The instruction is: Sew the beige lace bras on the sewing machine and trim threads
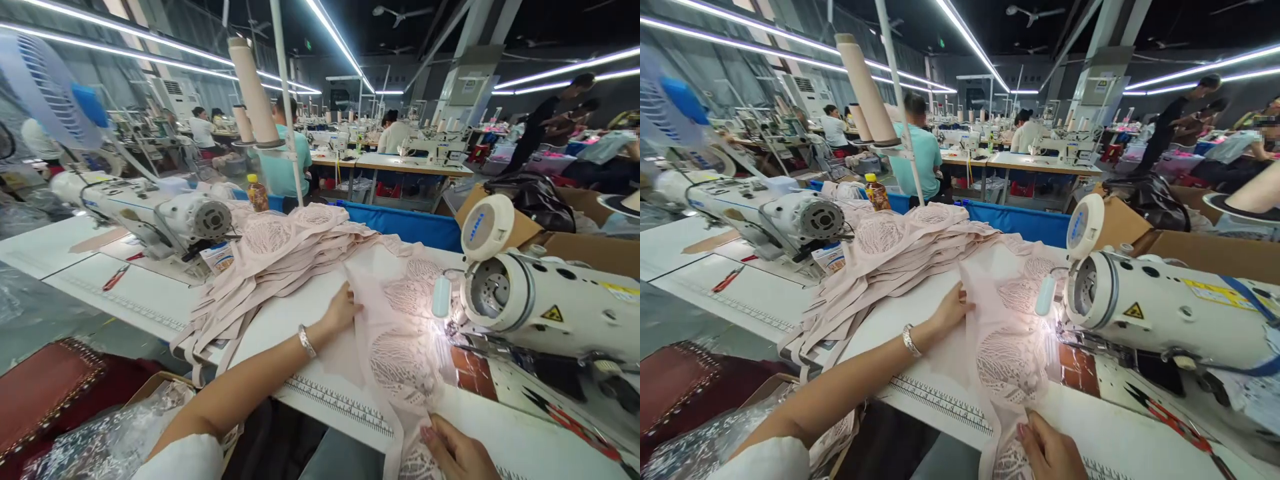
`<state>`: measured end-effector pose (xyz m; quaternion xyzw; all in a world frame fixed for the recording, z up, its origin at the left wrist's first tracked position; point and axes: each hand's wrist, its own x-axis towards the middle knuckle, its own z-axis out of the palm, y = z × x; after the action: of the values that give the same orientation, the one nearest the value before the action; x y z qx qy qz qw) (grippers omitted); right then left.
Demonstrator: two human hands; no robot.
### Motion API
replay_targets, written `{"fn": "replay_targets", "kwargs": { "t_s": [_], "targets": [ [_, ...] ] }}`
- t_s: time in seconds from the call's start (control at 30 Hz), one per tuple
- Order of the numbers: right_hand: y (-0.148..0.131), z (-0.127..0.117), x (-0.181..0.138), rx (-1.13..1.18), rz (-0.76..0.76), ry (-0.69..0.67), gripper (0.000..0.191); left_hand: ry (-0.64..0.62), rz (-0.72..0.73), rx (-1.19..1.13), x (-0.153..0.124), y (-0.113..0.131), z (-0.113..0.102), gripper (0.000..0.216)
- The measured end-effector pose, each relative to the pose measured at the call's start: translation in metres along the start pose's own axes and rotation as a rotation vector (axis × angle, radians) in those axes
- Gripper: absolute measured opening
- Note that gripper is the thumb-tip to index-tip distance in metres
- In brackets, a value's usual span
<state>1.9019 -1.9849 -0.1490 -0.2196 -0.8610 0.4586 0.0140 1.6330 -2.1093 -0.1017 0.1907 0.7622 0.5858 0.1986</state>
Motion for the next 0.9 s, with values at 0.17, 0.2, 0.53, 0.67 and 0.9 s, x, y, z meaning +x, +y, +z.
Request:
{"fn": "replay_targets", "kwargs": {
  "t_s": [0.17, 0.2, 0.53, 0.67, 0.9],
  "targets": [
    [-0.013, -0.024, -0.005, -0.254, 0.017, 0.008, 0.046, 0.140, 0.481, 0.485, -0.014, -0.008, 0.010, 0.046],
    [-0.019, -0.031, -0.005, -0.287, 0.011, -0.026, 0.044, -0.037, 0.714, 0.609, -0.024, -0.010, 0.021, 0.036],
    [-0.031, -0.133, 0.032, -0.751, 0.031, -0.127, 0.030, -0.735, 1.179, 0.793, -0.056, -0.016, 0.112, 0.049],
    [-0.007, -0.099, 0.068, -0.554, 0.029, 0.252, 0.025, -0.925, 1.188, 0.591, -0.030, -0.008, 0.109, 0.039],
    [0.015, -0.067, 0.077, -0.468, 0.027, 0.503, 0.023, -0.494, 0.959, 0.848, -0.021, -0.008, 0.124, 0.025]
  ]
}}
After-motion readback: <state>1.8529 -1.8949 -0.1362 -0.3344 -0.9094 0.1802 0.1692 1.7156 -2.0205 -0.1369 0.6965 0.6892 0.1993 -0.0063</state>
